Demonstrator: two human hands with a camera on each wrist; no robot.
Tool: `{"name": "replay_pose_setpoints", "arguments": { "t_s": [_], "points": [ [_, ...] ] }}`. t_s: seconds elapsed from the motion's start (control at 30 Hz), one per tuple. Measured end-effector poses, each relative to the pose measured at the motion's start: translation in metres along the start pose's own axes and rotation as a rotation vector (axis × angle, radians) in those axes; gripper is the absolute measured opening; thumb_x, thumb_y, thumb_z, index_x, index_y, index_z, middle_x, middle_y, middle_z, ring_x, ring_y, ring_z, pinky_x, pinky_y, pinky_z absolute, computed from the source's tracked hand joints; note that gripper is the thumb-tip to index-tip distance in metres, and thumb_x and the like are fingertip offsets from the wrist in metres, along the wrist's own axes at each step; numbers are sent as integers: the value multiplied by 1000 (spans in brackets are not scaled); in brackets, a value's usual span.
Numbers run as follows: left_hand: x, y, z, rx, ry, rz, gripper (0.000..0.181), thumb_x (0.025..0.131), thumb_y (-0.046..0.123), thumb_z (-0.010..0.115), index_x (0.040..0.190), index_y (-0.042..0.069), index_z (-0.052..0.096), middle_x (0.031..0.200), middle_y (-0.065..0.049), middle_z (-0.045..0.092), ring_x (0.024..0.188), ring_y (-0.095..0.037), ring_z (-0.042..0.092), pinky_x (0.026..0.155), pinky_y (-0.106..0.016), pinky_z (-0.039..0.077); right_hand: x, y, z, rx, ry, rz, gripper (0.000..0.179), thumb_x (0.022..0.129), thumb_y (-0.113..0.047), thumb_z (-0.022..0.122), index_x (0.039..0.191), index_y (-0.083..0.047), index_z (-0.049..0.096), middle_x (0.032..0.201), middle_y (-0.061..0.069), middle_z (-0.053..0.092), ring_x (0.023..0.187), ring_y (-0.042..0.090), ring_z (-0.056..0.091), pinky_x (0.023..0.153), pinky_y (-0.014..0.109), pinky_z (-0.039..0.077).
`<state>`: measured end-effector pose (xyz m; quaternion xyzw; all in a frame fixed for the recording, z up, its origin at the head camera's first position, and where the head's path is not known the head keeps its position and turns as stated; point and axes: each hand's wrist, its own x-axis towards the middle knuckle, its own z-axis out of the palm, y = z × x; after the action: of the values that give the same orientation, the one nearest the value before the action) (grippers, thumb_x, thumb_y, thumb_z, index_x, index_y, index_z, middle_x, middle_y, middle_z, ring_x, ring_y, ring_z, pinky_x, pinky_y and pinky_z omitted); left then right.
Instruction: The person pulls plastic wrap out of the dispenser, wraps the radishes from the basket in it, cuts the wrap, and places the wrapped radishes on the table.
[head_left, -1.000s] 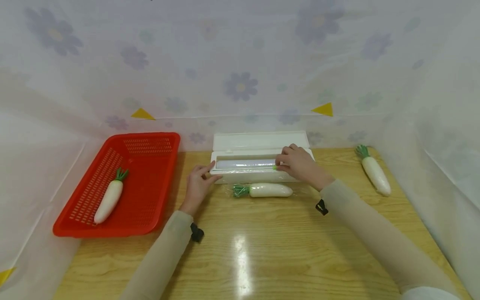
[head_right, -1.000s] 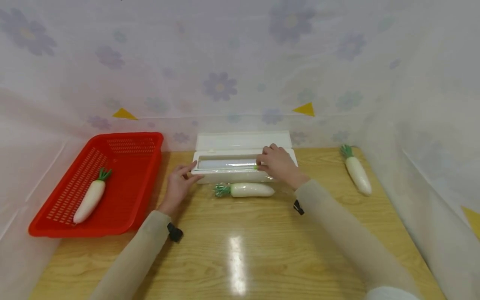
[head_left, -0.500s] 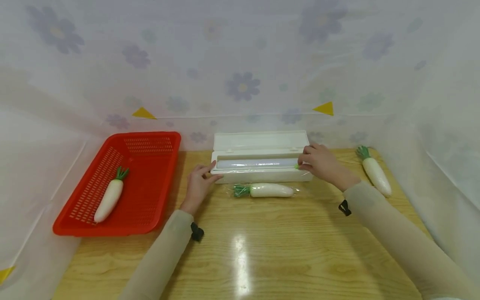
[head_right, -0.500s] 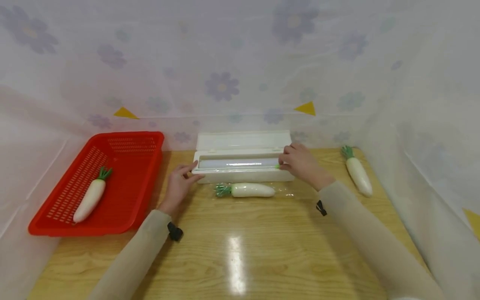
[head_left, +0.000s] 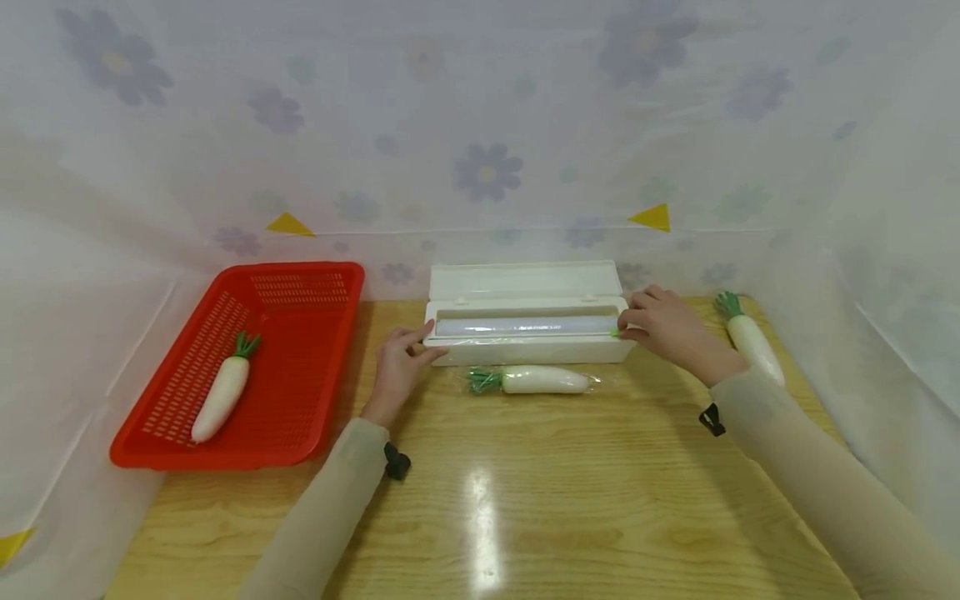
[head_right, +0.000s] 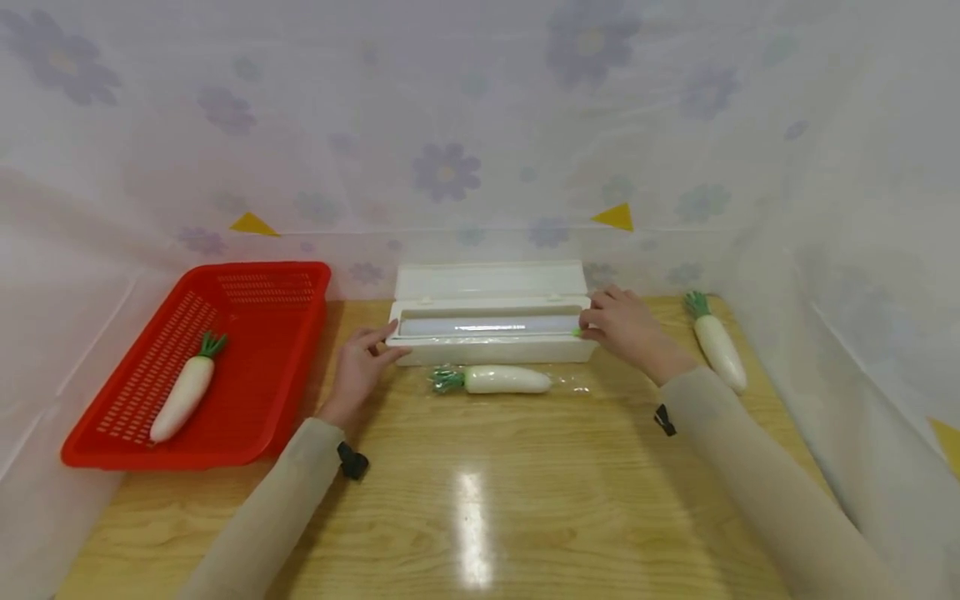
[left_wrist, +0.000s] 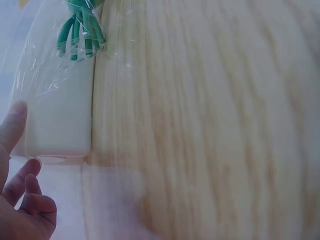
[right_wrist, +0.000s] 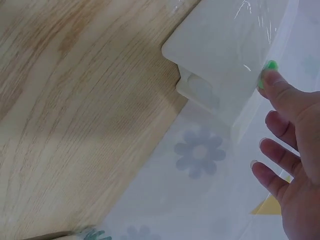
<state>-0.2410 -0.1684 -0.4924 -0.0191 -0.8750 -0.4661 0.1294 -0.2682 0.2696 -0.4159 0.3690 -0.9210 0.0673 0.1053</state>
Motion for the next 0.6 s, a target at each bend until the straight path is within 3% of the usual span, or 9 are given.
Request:
{"name": "replay_pose_setpoints", "arguments": {
  "t_s": [0.33,0.6],
  "points": [
    [3,-4,0,9,12,43,54,82,20,89,133,13,70,106,-16,69,75,-22,52,62,-25,40,-10,12,5,1,91,-23,12,83,-7,85,91,-11,77,88,4,61,86,28,54,75,44,46],
    [3,-1,-1,-21,-60,40,57,88,17,86,141,8,65,111,-20,64,82,-27,52,71,-30,43,-15,8,4,19,14,96,15,93,-14,79,105,-6,76,95,9,68,90,32,59,80,50,50]
  ]
}}
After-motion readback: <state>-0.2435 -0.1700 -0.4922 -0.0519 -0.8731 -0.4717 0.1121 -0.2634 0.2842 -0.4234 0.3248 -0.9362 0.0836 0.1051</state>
